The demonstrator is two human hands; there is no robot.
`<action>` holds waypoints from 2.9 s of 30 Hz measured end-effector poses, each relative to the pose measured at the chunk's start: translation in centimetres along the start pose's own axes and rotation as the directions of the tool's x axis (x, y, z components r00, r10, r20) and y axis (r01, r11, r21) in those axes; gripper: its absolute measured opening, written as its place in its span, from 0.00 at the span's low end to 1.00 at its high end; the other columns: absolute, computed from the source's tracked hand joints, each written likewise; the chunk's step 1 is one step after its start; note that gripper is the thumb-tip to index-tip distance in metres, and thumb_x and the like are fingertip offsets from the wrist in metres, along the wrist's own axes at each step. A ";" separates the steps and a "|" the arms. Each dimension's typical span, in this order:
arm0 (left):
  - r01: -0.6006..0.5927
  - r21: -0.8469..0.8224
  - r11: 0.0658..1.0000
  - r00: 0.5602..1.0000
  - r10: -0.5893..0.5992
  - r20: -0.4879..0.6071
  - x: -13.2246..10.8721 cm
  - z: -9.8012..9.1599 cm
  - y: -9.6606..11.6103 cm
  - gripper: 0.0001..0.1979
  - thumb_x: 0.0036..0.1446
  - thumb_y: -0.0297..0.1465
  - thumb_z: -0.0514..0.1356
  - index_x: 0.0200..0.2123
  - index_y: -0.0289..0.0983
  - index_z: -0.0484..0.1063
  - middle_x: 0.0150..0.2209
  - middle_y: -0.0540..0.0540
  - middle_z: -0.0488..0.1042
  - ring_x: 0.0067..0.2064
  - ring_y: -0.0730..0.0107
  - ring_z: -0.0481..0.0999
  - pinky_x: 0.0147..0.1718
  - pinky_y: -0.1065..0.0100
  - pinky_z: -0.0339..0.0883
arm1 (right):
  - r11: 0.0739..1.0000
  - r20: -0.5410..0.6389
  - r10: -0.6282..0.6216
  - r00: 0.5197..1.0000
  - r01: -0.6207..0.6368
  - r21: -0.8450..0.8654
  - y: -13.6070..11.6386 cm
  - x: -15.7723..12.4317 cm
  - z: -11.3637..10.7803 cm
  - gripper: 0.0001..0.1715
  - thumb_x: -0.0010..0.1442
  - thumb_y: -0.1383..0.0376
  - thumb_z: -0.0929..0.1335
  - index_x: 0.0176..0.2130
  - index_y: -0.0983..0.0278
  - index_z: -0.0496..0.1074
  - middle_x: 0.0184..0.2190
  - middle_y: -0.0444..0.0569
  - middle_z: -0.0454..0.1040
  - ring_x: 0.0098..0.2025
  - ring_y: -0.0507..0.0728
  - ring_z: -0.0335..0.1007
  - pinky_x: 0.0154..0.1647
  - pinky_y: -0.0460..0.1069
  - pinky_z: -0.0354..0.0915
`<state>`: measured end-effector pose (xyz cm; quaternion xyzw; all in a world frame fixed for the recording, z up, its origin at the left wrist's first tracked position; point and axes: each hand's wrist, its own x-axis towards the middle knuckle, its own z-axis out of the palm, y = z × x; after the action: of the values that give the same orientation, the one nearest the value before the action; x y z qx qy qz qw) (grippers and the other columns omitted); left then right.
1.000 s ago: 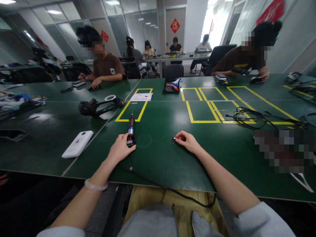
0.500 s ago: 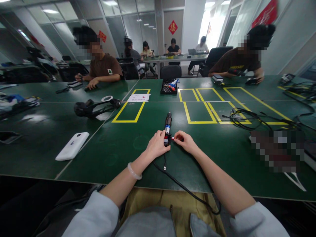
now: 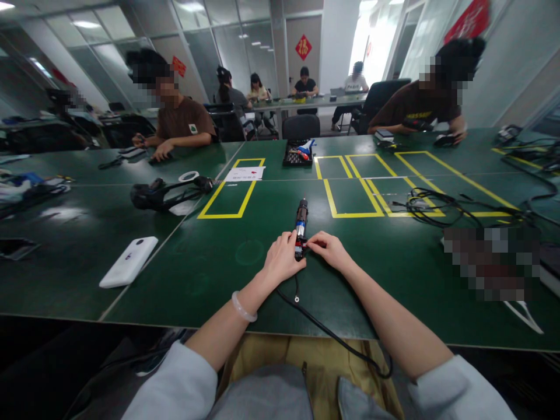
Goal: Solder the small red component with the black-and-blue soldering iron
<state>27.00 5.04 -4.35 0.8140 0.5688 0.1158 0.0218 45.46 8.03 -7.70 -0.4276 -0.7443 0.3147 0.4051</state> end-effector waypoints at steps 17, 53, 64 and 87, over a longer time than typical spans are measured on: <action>0.097 0.058 0.994 0.995 -0.095 -0.033 1.8 -0.3 1.7 0.32 0.58 0.47 0.51 0.60 0.35 0.55 0.47 0.35 0.65 0.49 0.51 0.67 0.44 0.58 0.61 | 0.993 -0.077 0.087 0.993 -0.080 0.090 0.1 -0.2 0.2 0.11 0.59 0.60 0.65 0.38 0.63 0.73 0.32 0.47 0.77 0.31 0.54 0.72 0.37 0.49 0.67; 0.488 0.399 0.777 0.853 -0.521 -0.028 -11.5 -8.7 -27.5 0.34 0.59 0.51 0.44 0.63 0.38 0.55 0.55 0.34 0.65 0.51 0.45 0.67 0.47 0.55 0.60 | 0.992 0.066 0.101 0.993 -0.106 0.069 -0.7 -0.3 0.2 0.13 0.60 0.60 0.63 0.36 0.64 0.74 0.30 0.47 0.77 0.33 0.55 0.73 0.37 0.49 0.66; 0.532 0.433 0.728 0.846 -0.473 -0.244 -12.2 -8.9 -22.8 0.21 0.61 0.41 0.43 0.41 0.35 0.69 0.42 0.36 0.71 0.42 0.50 0.72 0.38 0.57 0.63 | 0.992 0.070 0.103 0.992 -0.108 0.071 -0.5 -0.3 0.3 0.12 0.60 0.61 0.63 0.36 0.64 0.74 0.31 0.47 0.77 0.33 0.55 0.73 0.38 0.49 0.65; 0.092 -0.907 0.411 0.960 0.204 0.191 2.8 1.5 -2.6 0.29 0.58 0.40 0.57 0.59 0.31 0.62 0.23 0.53 0.67 0.27 0.76 0.66 0.31 0.71 0.61 | 0.934 0.225 0.048 0.973 -0.123 0.336 -0.6 -0.1 0.6 0.15 0.57 0.56 0.68 0.40 0.64 0.69 0.31 0.47 0.76 0.30 0.52 0.70 0.34 0.47 0.65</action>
<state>25.84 8.73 -5.74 0.6979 0.3782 0.2931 0.5329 44.68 7.58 -7.52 -0.3452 -0.6965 0.5027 0.3782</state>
